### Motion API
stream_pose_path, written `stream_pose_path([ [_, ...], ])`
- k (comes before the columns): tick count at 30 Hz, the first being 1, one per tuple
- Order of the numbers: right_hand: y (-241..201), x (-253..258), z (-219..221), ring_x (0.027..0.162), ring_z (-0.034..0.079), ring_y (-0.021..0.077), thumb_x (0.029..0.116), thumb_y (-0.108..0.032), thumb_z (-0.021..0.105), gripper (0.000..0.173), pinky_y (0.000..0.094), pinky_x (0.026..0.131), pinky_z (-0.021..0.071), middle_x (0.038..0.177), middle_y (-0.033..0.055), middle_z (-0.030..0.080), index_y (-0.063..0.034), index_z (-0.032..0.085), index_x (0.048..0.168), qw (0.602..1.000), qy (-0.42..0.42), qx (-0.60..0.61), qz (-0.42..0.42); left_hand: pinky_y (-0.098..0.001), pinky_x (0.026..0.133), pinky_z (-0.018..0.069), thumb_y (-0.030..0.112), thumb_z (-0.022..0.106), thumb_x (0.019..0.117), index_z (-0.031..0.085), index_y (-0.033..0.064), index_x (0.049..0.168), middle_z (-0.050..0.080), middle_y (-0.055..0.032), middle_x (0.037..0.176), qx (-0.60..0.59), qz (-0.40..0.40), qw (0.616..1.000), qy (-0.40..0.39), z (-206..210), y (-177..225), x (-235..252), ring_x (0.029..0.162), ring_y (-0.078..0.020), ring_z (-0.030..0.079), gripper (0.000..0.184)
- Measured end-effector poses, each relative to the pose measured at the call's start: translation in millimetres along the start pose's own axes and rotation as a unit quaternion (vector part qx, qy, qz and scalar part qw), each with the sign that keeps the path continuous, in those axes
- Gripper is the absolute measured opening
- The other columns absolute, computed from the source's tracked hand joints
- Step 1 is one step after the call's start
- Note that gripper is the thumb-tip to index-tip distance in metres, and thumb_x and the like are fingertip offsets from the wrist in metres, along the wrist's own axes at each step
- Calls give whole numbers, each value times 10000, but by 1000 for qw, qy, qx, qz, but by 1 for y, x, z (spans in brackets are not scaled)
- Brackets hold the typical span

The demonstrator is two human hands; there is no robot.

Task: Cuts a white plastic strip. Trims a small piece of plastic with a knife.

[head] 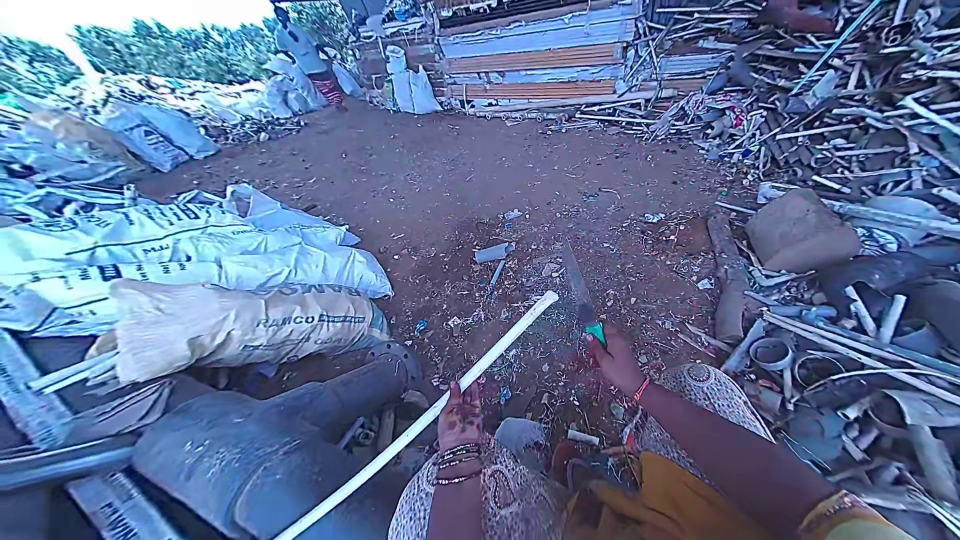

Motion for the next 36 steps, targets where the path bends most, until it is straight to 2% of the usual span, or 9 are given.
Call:
stream_pose_path([
  [3,-1,-2,1,731,679,238,1086,-263,459,419,425,728,584,889,153,662,77,517,1324,999,-27,-24,-12,-196,844,548,163,379,1118,451,18,1330,632,-72,1118,-34,-2,999,6,-1,0,3,953,-87,666,267],
  [8,3,-2,11,812,695,312,1114,-312,416,449,496,803,571,960,191,668,44,482,1379,989,-87,-105,50,-237,827,572,117,370,1108,478,21,1254,657,-83,1076,-69,-20,997,-1,2,-11,0,922,-122,687,205],
  [12,2,-11,30,916,687,342,1124,-333,407,462,524,869,547,1051,219,656,40,470,1388,977,-149,-121,92,-254,827,575,135,348,1111,479,11,1252,658,-91,1080,-71,-12,997,-8,-1,-15,3,929,-135,688,228],
  [14,-3,-18,41,1059,674,394,1114,-352,434,469,582,941,509,1142,256,665,30,516,1374,958,-213,-177,75,-255,812,577,133,350,1110,487,10,1241,657,-85,1061,-61,-5,998,-13,-1,-15,3,907,-133,687,226],
  [19,14,-2,22,1044,676,393,1120,-344,422,505,567,942,512,1119,253,665,37,435,1452,977,-105,-143,118,-239,804,575,119,364,1109,500,1,1232,659,-87,1040,-41,3,999,-4,-3,-14,0,881,-121,684,219],
  [24,18,-13,42,1125,661,425,1108,-376,447,489,609,963,503,1192,263,663,8,497,1408,946,-227,-221,74,-244,738,595,79,521,1058,456,18,1326,650,-109,1064,12,44,999,20,-1,-11,2,849,-126,697,282],
  [28,27,5,26,1056,667,403,1116,-303,441,472,566,958,502,1145,277,658,63,482,1412,984,-92,-116,104,-256,702,598,34,582,1020,463,-10,1311,662,-129,1023,35,64,997,29,-5,-9,-1,801,-137,697,317],
  [33,22,-13,46,1110,660,419,1108,-369,454,475,606,962,499,1171,268,660,16,510,1380,949,-230,-204,67,-235,609,586,89,611,1018,504,-3,1268,680,-119,943,57,33,997,39,-4,-13,-4,710,-127,694,288],
  [36,28,-3,36,1060,667,404,1118,-340,430,478,580,947,505,1140,266,659,36,480,1410,973,-137,-146,111,-229,588,582,112,614,1019,538,3,1214,700,-110,901,60,27,997,42,-6,-12,-3,682,-124,697,236],
])
Point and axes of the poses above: each hand's wrist, its own x-axis towards the middle knuckle, its own z-axis out of the palm, y = z × x, the point moved 7 cm from there along x, towards the middle knuckle
